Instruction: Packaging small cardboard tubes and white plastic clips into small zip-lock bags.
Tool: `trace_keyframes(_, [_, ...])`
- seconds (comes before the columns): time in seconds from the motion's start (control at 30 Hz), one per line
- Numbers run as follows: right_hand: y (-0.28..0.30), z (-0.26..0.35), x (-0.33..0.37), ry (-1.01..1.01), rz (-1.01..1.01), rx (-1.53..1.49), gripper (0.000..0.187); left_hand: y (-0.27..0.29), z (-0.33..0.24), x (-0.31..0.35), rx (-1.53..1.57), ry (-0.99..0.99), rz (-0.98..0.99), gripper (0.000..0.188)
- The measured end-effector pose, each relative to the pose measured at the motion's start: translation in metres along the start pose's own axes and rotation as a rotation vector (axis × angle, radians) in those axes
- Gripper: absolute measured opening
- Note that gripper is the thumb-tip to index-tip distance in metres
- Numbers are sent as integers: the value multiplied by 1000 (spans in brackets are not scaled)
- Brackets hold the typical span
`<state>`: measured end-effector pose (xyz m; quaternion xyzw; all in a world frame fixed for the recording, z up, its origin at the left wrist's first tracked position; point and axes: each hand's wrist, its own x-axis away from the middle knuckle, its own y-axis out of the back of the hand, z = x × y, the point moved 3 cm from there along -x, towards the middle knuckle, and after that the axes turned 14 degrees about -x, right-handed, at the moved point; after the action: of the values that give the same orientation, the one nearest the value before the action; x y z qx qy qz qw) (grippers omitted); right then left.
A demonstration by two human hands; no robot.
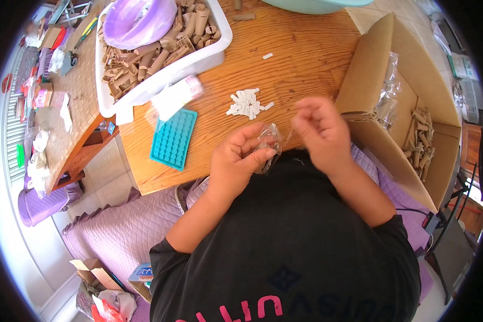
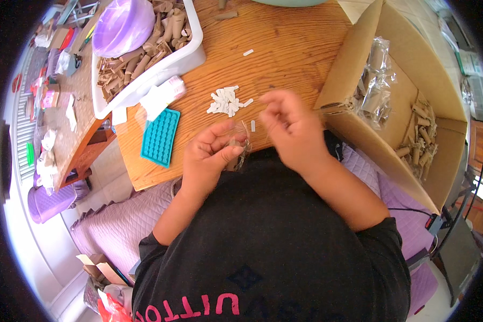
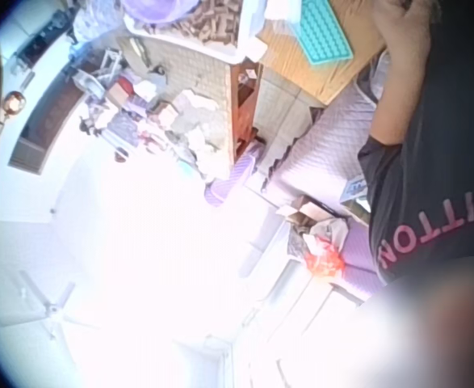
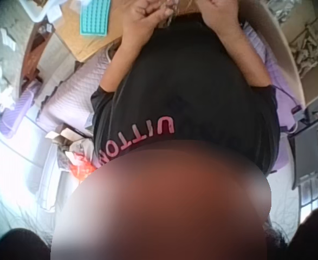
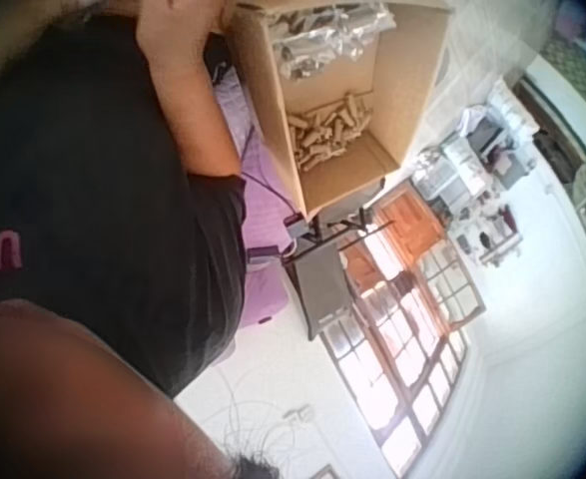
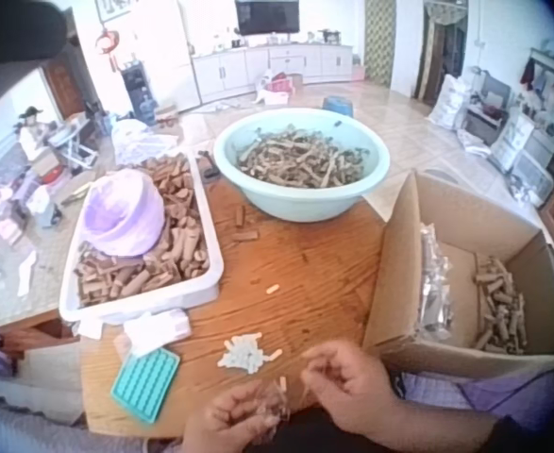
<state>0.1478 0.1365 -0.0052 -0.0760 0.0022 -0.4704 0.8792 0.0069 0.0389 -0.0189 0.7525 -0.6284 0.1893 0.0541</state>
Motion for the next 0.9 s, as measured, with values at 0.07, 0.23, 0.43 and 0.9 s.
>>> trace_keyframes(0.07, [10, 3, -1, 192, -82, 1, 28, 3, 2, 0, 22, 10, -4, 46])
trace_keyframes(0.23, [-10, 17, 9, 105, 168, 261, 37, 1, -1, 4, -51, -87, -6, 57])
trace_keyframes(0.43, [-10, 16, 9, 265, 289, 252, 29, 3, -1, 4, -332, -160, 7, 63])
trace_keyframes(0.9, [-15, 16, 9, 459, 87, 429, 18, 2, 0, -1, 85, 21, -20, 26])
